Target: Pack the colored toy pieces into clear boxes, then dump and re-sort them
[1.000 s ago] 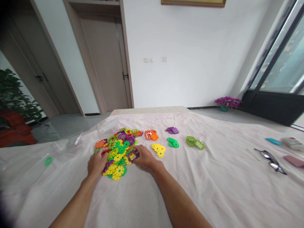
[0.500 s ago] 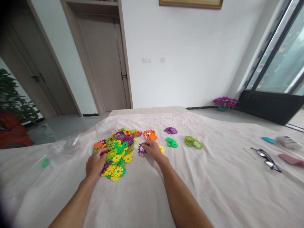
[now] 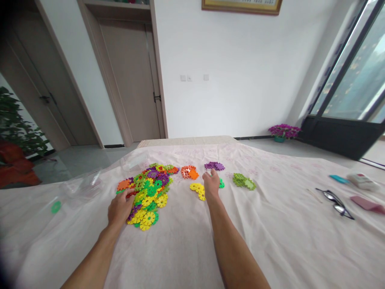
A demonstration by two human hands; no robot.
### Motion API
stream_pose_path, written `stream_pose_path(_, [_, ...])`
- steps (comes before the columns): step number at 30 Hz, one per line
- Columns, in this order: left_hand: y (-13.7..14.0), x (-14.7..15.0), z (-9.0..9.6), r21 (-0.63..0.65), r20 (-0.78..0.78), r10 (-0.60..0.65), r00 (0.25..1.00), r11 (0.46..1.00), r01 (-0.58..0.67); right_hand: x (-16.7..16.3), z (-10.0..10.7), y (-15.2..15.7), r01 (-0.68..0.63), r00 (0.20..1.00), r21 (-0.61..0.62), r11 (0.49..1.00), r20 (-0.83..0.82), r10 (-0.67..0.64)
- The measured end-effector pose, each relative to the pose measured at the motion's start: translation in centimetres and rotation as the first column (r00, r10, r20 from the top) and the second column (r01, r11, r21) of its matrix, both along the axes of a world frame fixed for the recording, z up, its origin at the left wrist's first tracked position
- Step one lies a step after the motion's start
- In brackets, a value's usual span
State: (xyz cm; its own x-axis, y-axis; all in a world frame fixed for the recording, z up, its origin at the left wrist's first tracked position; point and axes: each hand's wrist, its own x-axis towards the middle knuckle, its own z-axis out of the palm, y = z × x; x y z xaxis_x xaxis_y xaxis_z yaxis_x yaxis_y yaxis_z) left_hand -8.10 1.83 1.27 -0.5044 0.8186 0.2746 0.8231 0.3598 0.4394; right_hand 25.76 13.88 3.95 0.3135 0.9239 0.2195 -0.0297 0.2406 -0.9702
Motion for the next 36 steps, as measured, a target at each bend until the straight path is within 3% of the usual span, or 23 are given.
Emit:
stream_pose_path(3, [0.0,0.0,0.0,-0.005,0.003,0.001,1.0,1.0,-0.001,-0.9,-0.7,-0.3,0.02,0.999,-0.055,0.998,-0.042,-0.023])
stream_pose_path(5, [0.0,-0.1,-0.1,-0.005,0.006,0.001,1.0,1.0,-0.001,-2.1,-1.0,-0.7,-0.043,0.999,-0.065,0.997,-0.006,0.043])
stream_pose_path(9, [0.1,-0.2,-0.3,0.003,0.002,0.003,1.0,1.0,-0.003,-5.0,-1.2,-2.2,-0.257,0.93,-0.063,0.964,0.255,0.265])
stream_pose_path(12, [0.1,-0.2,-0.4,0.013,0.004,-0.001,1.0,1.0,0.001,-6.9,-1.0,-4.0,-0.414,0.769,-0.068,0.908,0.507,0.389])
stream_pose_path(15, [0.1,-0.2,-0.4,0.022,0.004,-0.001,1.0,1.0,0.001,-8.2,-0.3,-6.1,-0.482,0.54,-0.162,0.861,0.719,0.438])
stream_pose_path(18, [0.0,-0.1,-0.5,0.026,-0.003,0.001,1.0,1.0,-0.001,-9.1,0.5,-8.0,-0.444,0.327,-0.227,0.867,0.86,0.392])
stream_pose_path(21, [0.1,-0.1,-0.4,0.027,-0.005,0.003,1.0,1.0,-0.003,-9.6,0.9,-9.1,-0.404,0.206,-0.209,0.891,0.928,0.311])
stream_pose_path(28, [0.1,-0.2,-0.4,0.027,0.005,-0.001,1.0,1.0,0.001,-9.8,0.4,-9.3,-0.394,0.171,-0.19,0.899,0.946,0.274])
stream_pose_path(36, [0.1,-0.2,-0.4,0.027,0.006,0.0,1.0,1.0,0.0,-9.4,-0.6,-8.0,-0.415,0.305,-0.21,0.885,0.885,0.353])
